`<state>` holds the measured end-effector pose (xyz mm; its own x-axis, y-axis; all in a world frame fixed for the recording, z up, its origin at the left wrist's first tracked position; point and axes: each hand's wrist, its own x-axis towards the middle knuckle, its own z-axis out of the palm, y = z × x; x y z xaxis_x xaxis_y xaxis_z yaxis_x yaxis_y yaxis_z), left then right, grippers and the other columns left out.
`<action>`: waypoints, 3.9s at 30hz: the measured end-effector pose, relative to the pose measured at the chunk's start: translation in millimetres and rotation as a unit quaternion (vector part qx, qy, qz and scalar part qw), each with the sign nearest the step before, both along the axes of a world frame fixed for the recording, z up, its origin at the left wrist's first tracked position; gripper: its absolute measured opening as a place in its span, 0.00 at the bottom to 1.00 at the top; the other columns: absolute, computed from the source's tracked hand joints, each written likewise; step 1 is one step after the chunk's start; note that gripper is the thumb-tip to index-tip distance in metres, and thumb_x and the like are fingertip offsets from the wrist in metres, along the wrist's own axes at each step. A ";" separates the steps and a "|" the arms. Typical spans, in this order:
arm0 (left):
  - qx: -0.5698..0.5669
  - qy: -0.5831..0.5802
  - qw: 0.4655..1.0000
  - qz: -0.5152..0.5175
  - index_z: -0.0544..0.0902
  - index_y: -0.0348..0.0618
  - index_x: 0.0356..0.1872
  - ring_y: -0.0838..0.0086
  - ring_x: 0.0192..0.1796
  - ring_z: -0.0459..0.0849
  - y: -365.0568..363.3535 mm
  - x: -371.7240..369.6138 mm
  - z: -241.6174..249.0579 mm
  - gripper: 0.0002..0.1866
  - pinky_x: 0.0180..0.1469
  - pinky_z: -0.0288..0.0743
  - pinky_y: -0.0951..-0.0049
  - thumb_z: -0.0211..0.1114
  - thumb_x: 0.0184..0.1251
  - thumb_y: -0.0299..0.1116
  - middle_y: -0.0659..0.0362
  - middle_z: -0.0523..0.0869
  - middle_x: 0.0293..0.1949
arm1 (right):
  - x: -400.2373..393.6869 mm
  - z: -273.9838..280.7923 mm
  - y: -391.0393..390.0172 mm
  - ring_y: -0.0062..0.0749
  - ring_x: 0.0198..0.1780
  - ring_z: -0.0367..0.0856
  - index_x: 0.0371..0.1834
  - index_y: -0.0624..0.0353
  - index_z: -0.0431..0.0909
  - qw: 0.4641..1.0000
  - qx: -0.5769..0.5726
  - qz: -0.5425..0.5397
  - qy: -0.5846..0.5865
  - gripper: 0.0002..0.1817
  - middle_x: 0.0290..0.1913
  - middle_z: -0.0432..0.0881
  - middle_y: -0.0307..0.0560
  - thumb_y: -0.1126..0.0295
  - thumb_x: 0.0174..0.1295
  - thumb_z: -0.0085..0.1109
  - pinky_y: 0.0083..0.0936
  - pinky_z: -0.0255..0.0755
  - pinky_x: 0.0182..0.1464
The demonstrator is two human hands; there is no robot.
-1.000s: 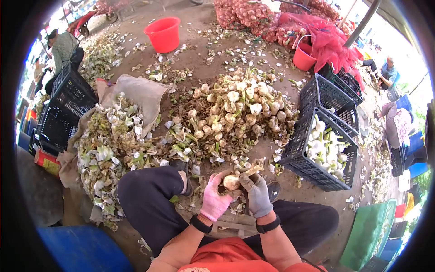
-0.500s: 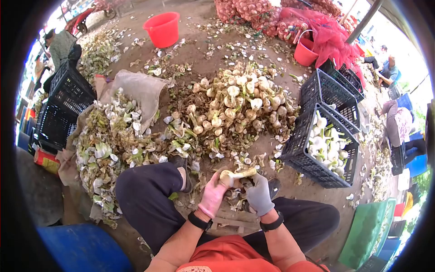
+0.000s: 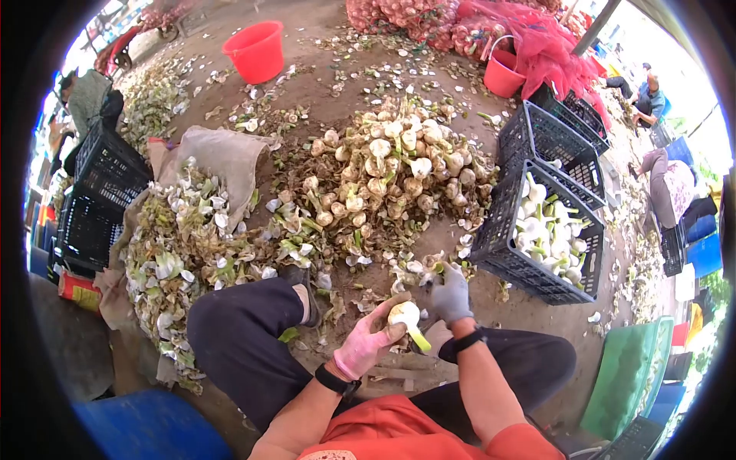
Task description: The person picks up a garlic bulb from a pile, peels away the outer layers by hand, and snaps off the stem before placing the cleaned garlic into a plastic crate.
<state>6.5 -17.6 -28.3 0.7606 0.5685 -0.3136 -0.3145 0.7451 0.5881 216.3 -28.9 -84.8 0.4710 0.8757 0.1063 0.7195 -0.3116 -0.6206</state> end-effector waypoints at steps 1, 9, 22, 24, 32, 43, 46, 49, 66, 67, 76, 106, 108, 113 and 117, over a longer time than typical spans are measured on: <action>-0.003 -0.003 1.000 0.007 0.61 0.44 0.71 0.75 0.52 0.79 3.4 -2.7 -0.4 0.35 0.50 0.76 0.74 0.66 0.64 0.31 0.60 0.78 0.55 | 7.6 1.6 -7.4 0.53 0.49 0.77 0.56 0.62 0.76 0.998 -0.035 0.051 0.009 0.23 0.45 0.79 0.58 0.81 0.55 0.50 0.37 0.73 0.50; 0.109 0.086 0.989 0.047 0.69 0.37 0.63 0.73 0.53 0.79 7.8 0.6 -7.7 0.26 0.54 0.75 0.73 0.64 0.66 0.31 0.58 0.79 0.52 | -25.9 101.2 -17.9 0.42 0.48 0.80 0.49 0.60 0.82 0.934 -0.004 0.222 0.280 0.16 0.44 0.81 0.51 0.79 0.55 0.63 0.28 0.73 0.50; -0.064 0.035 0.996 -0.048 0.74 0.34 0.58 0.73 0.52 0.80 11.8 -9.9 0.5 0.24 0.56 0.75 0.71 0.65 0.67 0.39 0.57 0.82 0.49 | -30.3 82.1 -10.8 0.34 0.31 0.80 0.36 0.63 0.80 0.973 -0.007 0.180 0.145 0.07 0.30 0.80 0.49 0.79 0.54 0.59 0.26 0.73 0.35; -0.077 0.016 0.996 -0.047 0.72 0.35 0.59 0.71 0.53 0.80 14.1 -11.2 0.5 0.26 0.57 0.73 0.71 0.66 0.66 0.40 0.57 0.81 0.50 | -25.3 73.6 -14.7 0.39 0.38 0.84 0.43 0.62 0.80 0.955 -0.027 0.161 0.249 0.09 0.39 0.83 0.54 0.77 0.59 0.55 0.30 0.75 0.42; -0.088 -0.030 0.995 0.046 0.71 0.38 0.57 0.67 0.52 0.82 8.5 -8.3 -14.8 0.27 0.58 0.76 0.64 0.70 0.63 0.41 0.55 0.81 0.50 | -35.7 100.7 -23.3 0.39 0.40 0.83 0.46 0.62 0.82 0.940 -0.047 0.203 0.269 0.12 0.39 0.83 0.50 0.75 0.59 0.61 0.28 0.75 0.43; -0.090 0.031 0.993 0.065 0.71 0.37 0.57 0.71 0.52 0.81 3.4 -7.4 -14.5 0.27 0.55 0.76 0.69 0.70 0.62 0.39 0.56 0.81 0.50 | -48.7 91.7 -27.7 0.48 0.32 0.82 0.37 0.62 0.80 0.966 -0.038 0.129 0.222 0.07 0.29 0.81 0.54 0.75 0.54 0.59 0.34 0.74 0.36; -0.094 0.022 0.995 0.000 0.71 0.36 0.58 0.72 0.49 0.82 9.5 -12.3 -5.1 0.29 0.52 0.77 0.71 0.69 0.63 0.43 0.56 0.81 0.50 | -43.6 92.4 -27.4 0.50 0.32 0.82 0.36 0.63 0.79 0.946 -0.069 0.145 0.281 0.07 0.29 0.82 0.56 0.73 0.55 0.60 0.35 0.74 0.36; -0.015 0.059 0.995 -0.081 0.71 0.35 0.59 0.72 0.48 0.83 12.2 -15.9 -3.5 0.32 0.52 0.78 0.72 0.66 0.61 0.49 0.55 0.82 0.49 | -39.1 67.3 -23.2 0.52 0.33 0.82 0.35 0.63 0.79 0.964 -0.068 0.172 0.193 0.06 0.30 0.82 0.56 0.74 0.55 0.59 0.36 0.74 0.37; -0.092 -0.006 0.995 0.047 0.73 0.39 0.53 0.70 0.50 0.82 10.0 -8.8 -19.4 0.26 0.58 0.75 0.69 0.74 0.58 0.37 0.57 0.81 0.46 | -44.5 85.4 -25.3 0.26 0.36 0.79 0.38 0.62 0.82 0.938 0.022 0.182 0.294 0.09 0.34 0.81 0.43 0.84 0.55 0.60 0.22 0.72 0.39; -0.094 0.003 0.995 0.033 0.74 0.38 0.53 0.71 0.49 0.82 9.5 -9.0 -17.5 0.26 0.57 0.75 0.70 0.74 0.58 0.38 0.57 0.81 0.46 | -44.8 81.2 -26.7 0.29 0.35 0.80 0.38 0.62 0.82 0.936 0.004 0.157 0.313 0.08 0.33 0.81 0.45 0.82 0.56 0.60 0.23 0.73 0.39; 0.010 0.035 0.999 -0.025 0.76 0.40 0.53 0.70 0.51 0.82 7.6 -9.0 -14.1 0.34 0.53 0.78 0.69 0.82 0.43 0.35 0.57 0.83 0.47 | -20.9 -9.6 -42.0 0.50 0.47 0.78 0.45 0.58 0.81 0.971 -0.136 0.177 0.089 0.17 0.45 0.80 0.55 0.80 0.50 0.56 0.31 0.73 0.49; 0.140 0.280 0.930 0.192 0.67 0.33 0.63 0.77 0.51 0.76 18.6 27.9 -61.9 0.33 0.54 0.73 0.77 0.67 0.54 0.15 0.59 0.77 0.51 | 166.6 84.7 115.3 0.44 0.53 0.78 0.54 0.67 0.71 0.552 0.363 -0.002 0.751 0.23 0.43 0.82 0.55 0.57 0.67 0.54 0.38 0.75 0.59; 0.184 0.305 0.916 0.187 0.67 0.31 0.63 0.76 0.52 0.76 25.4 29.2 -44.1 0.32 0.57 0.72 0.76 0.68 0.55 0.18 0.58 0.77 0.51 | 203.1 67.1 154.7 0.40 0.49 0.80 0.48 0.64 0.76 0.642 0.325 -0.088 0.689 0.17 0.44 0.81 0.50 0.64 0.62 0.60 0.34 0.77 0.56; 0.082 0.295 0.943 0.130 0.66 0.27 0.63 0.74 0.55 0.76 39.6 31.7 -51.2 0.32 0.61 0.69 0.75 0.66 0.55 0.18 0.55 0.77 0.54 | 128.0 -14.8 253.1 0.48 0.53 0.78 0.56 0.61 0.75 0.989 -0.062 0.047 0.128 0.23 0.57 0.76 0.55 0.66 0.57 0.64 0.36 0.73 0.58; 0.033 0.283 0.949 0.135 0.67 0.29 0.63 0.75 0.55 0.77 35.4 29.0 -66.5 0.31 0.60 0.70 0.76 0.65 0.55 0.17 0.55 0.77 0.54 | 70.8 -66.8 270.8 0.56 0.65 0.65 0.55 0.62 0.74 0.990 -0.104 -0.051 -0.075 0.25 0.64 0.66 0.60 0.72 0.50 0.63 0.42 0.68 0.62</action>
<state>35.5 17.9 -94.8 0.3048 0.7519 -0.5846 -0.1090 0.6373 0.7629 287.1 241.9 -151.7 0.5502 0.8350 0.0038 0.7574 -0.4972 -0.4232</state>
